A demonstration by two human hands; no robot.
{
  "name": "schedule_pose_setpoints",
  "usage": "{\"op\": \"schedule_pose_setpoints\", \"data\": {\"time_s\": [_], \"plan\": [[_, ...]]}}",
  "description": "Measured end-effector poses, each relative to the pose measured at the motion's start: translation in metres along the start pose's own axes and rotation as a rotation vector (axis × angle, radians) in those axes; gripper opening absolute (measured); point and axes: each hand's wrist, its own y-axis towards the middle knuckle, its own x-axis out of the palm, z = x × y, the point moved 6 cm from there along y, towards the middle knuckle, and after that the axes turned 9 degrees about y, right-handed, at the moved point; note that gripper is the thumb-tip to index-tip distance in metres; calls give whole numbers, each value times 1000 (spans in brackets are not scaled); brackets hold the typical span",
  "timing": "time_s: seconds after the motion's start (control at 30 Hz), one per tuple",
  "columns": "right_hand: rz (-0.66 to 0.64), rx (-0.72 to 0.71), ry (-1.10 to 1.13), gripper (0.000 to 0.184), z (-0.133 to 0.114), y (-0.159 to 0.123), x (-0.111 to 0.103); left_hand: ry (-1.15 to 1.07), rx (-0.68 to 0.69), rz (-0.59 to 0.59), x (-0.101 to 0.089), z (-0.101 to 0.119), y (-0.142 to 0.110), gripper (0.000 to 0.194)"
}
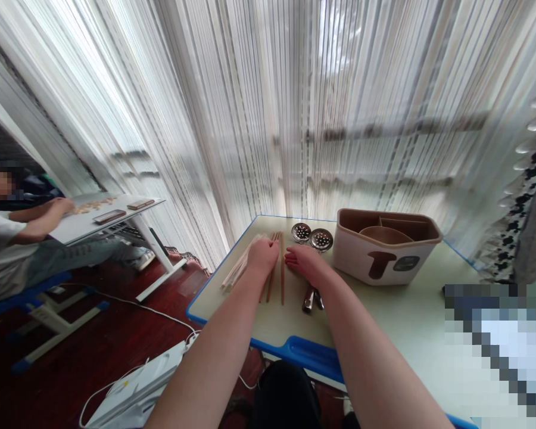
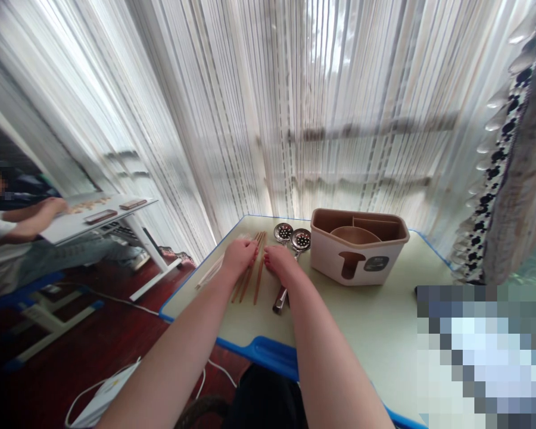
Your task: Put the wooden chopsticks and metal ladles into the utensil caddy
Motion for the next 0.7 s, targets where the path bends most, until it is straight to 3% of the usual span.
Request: {"op": "schedule_pose_setpoints", "data": {"time_s": [0.13, 0.37, 0.57, 0.7], "plan": [[-1, 17, 12, 4, -1, -3, 1, -201, -42, -10, 5, -1, 1, 37], [4, 114, 67, 5, 5, 0, -4, -846, -347, -357, 32, 3, -8, 25], [30, 145, 118, 6, 5, 2, -7, -1052, -527, -455, 36, -4, -11, 18], [46, 122, 132, 6, 3, 5, -8, -1121, -532, -437, 40, -5, -8, 6]]}}
